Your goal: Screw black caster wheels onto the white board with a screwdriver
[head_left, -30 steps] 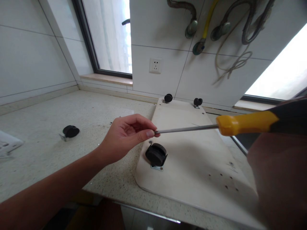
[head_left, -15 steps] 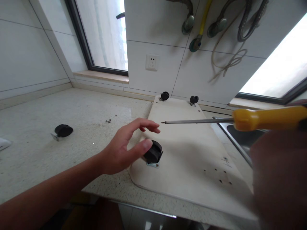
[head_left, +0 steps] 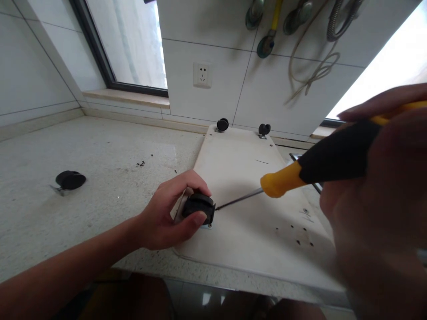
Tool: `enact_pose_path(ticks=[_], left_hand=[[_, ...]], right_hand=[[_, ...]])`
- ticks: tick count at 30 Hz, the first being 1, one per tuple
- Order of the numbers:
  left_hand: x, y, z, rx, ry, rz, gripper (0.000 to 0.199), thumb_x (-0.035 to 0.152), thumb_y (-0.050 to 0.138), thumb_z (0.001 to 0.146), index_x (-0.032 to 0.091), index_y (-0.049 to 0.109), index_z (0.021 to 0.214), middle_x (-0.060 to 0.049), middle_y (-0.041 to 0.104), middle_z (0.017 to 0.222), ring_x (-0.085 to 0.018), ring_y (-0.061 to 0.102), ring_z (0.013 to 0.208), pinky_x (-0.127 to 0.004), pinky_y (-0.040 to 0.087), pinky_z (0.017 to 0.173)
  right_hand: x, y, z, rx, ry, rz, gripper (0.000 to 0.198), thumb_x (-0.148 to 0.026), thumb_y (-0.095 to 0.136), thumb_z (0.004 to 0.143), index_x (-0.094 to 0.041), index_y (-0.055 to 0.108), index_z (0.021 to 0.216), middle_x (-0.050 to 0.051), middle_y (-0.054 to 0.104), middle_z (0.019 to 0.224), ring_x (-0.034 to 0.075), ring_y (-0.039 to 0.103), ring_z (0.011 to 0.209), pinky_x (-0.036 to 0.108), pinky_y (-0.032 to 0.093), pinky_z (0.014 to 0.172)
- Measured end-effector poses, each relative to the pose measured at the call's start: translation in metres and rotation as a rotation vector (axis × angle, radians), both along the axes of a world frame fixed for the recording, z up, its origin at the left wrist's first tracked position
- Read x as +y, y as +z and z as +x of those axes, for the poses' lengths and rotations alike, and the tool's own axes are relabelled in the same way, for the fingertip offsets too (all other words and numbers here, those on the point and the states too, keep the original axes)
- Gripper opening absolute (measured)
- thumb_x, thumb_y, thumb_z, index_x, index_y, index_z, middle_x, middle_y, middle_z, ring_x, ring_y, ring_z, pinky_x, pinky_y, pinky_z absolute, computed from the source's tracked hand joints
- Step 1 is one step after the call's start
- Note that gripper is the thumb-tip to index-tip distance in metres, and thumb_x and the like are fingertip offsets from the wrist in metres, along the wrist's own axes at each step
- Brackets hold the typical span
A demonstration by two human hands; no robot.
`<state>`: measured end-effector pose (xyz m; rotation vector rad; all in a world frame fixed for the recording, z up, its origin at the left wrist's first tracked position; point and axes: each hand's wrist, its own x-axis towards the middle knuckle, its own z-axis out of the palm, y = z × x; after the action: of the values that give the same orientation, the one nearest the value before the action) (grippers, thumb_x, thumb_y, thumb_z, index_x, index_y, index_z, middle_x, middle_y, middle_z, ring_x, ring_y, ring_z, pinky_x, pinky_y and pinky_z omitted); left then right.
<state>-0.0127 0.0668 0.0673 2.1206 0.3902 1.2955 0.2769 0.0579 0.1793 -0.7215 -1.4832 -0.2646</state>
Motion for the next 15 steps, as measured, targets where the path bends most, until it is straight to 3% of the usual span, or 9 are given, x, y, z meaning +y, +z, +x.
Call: enact_pose_path(ticks=[3, 9, 15], left_hand=[[-0.001, -0.001, 0.000, -0.003, -0.001, -0.011, 0.025, 0.031, 0.076, 0.104, 0.020, 0.069, 0.125, -0.006, 0.069, 0.103, -0.017, 0.067, 0.090, -0.029, 0.054, 0.078], [-0.002, -0.002, -0.001, 0.018, 0.005, -0.056, 0.025, 0.031, 0.074, 0.107, 0.021, 0.068, 0.129, -0.008, 0.071, 0.108, -0.018, 0.069, 0.094, -0.030, 0.058, 0.081], [-0.003, 0.000, -0.001, 0.024, 0.020, -0.056, 0.025, 0.034, 0.074, 0.107, 0.021, 0.069, 0.128, -0.008, 0.073, 0.106, -0.020, 0.071, 0.092, -0.031, 0.058, 0.079]], right_hand=[[-0.001, -0.002, -0.027, 0.109, -0.038, 0.135, 0.037, -0.070, 0.079, 0.098, -0.036, 0.085, 0.084, 0.002, 0.063, 0.076, 0.021, 0.059, 0.071, 0.044, 0.052, 0.065], [-0.002, -0.003, -0.039, 0.156, -0.039, 0.103, 0.040, -0.073, 0.080, 0.096, -0.037, 0.084, 0.080, 0.002, 0.062, 0.077, 0.022, 0.057, 0.072, 0.046, 0.052, 0.071], [-0.002, -0.005, -0.037, 0.111, -0.010, 0.095, 0.038, -0.068, 0.081, 0.097, -0.035, 0.084, 0.081, 0.002, 0.064, 0.075, 0.021, 0.057, 0.069, 0.046, 0.046, 0.063]])
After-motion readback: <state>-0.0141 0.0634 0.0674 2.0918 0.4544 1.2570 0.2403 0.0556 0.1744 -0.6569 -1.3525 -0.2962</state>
